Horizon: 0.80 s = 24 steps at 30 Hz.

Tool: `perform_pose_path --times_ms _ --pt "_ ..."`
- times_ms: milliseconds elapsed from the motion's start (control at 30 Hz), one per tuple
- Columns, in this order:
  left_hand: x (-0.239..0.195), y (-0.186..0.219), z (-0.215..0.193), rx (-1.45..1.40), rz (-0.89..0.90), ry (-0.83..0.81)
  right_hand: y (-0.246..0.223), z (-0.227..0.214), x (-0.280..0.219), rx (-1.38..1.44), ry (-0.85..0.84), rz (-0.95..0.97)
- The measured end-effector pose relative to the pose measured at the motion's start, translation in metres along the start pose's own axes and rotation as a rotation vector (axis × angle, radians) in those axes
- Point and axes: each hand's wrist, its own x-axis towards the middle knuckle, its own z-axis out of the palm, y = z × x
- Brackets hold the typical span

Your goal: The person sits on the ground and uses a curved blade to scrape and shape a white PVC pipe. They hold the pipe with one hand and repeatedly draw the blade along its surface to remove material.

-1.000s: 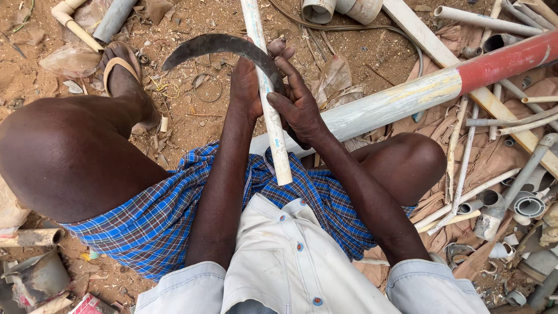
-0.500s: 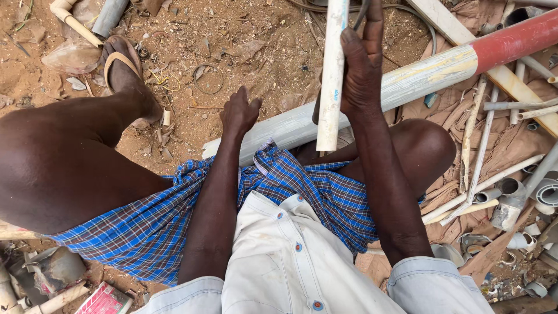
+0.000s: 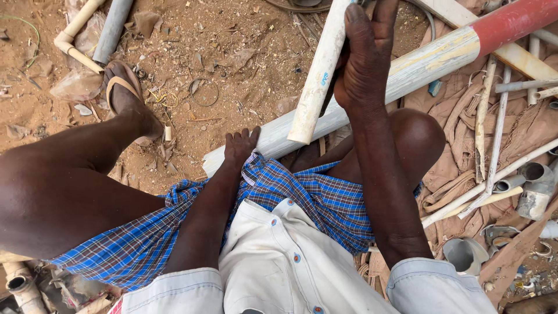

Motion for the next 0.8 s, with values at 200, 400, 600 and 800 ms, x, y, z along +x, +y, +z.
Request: perform_pose_path --times_ms 200,400,600,800 --pt "-0.001 -0.003 -0.036 -0.141 0.095 -0.112 0.014 0.029 0.000 -0.093 0.068 0.058" --pt "0.014 0.012 -0.064 -0.062 0.081 -0.085 0.033 0.025 -0.001 -0.156 -0.006 0.102" --pt "0.012 0.008 -0.057 -0.117 0.114 -0.095 0.040 0.035 0.002 -0.115 -0.028 0.104" --pt "0.017 -0.015 -0.062 -0.257 0.205 0.004 0.049 0.025 -0.004 -0.159 -0.053 0.127"
